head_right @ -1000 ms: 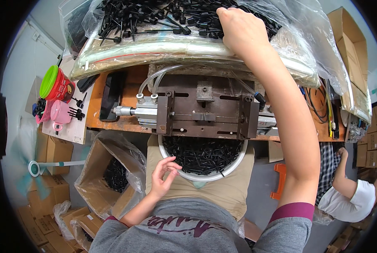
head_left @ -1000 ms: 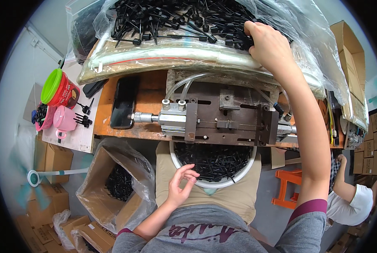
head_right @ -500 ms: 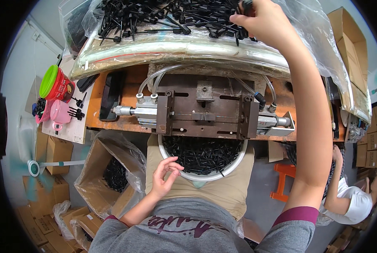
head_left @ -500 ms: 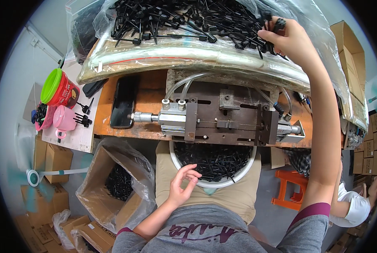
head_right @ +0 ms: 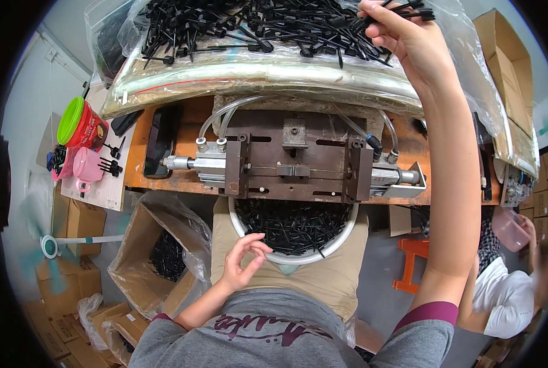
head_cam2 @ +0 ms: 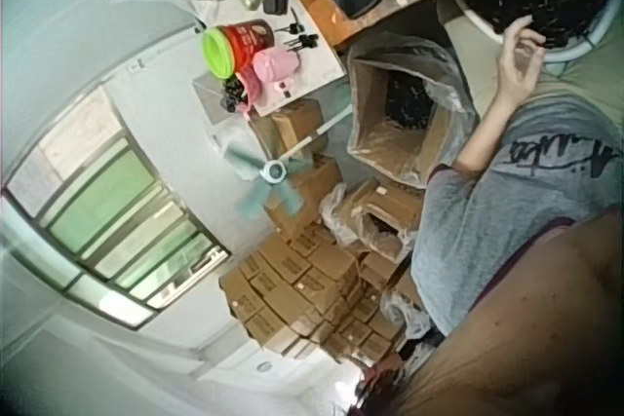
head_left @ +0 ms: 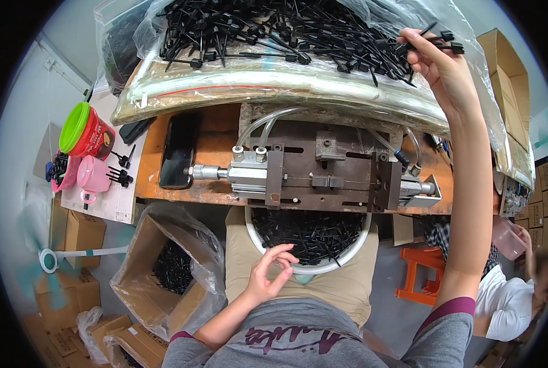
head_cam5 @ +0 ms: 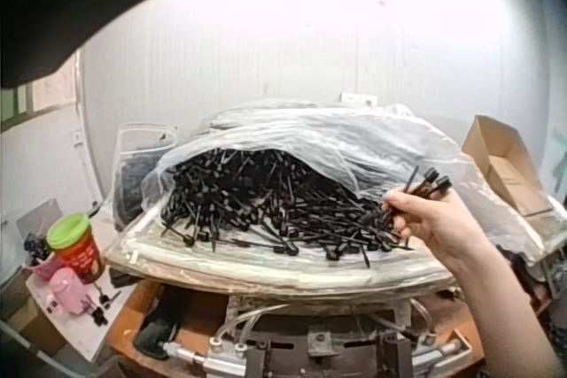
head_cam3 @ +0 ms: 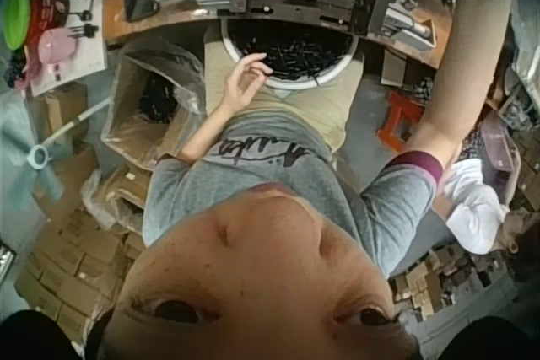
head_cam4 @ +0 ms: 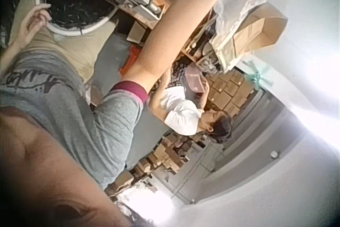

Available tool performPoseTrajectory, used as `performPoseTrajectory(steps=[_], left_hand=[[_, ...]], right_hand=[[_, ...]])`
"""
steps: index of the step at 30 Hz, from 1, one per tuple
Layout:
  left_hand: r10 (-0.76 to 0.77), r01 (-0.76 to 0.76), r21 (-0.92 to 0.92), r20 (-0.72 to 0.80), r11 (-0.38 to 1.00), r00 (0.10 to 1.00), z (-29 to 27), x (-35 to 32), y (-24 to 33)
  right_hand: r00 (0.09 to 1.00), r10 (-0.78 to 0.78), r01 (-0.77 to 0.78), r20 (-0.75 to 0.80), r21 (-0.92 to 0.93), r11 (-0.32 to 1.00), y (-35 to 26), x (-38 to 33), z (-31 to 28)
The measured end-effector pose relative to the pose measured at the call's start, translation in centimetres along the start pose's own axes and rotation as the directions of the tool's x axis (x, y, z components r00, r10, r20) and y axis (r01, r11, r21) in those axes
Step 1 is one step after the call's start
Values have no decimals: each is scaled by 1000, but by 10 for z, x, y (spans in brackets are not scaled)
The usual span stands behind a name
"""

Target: Manually assemble small electronic or mechanical parts using a workbench fixture and organizing them into containers.

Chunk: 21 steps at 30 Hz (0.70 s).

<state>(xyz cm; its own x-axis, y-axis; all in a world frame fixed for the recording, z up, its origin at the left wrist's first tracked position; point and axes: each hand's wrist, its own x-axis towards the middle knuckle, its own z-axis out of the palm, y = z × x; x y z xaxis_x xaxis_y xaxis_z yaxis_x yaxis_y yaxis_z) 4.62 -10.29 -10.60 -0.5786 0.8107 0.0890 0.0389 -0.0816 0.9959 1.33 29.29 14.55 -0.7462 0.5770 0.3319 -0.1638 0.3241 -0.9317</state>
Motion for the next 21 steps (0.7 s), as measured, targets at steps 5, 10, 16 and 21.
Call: performPoseTrajectory(steps=[5, 10, 16, 21], left_hand=[[56, -53, 92, -34, 994, 998, 4, 5, 13], [312, -263, 255, -179, 931, 933, 3, 39, 64], [569, -486, 470, -43, 737, 821, 4, 83, 127], [561, -541, 405, 78, 737, 824, 16, 88, 123]], right_hand=[[997, -51, 46, 60, 76, 996, -9, -35, 13], [976, 195, -204, 95, 87, 975, -11, -119, 55], [836, 446, -517, 319, 187, 835, 7, -187, 80], [819, 464, -563, 339, 313, 765, 21, -210, 80]])
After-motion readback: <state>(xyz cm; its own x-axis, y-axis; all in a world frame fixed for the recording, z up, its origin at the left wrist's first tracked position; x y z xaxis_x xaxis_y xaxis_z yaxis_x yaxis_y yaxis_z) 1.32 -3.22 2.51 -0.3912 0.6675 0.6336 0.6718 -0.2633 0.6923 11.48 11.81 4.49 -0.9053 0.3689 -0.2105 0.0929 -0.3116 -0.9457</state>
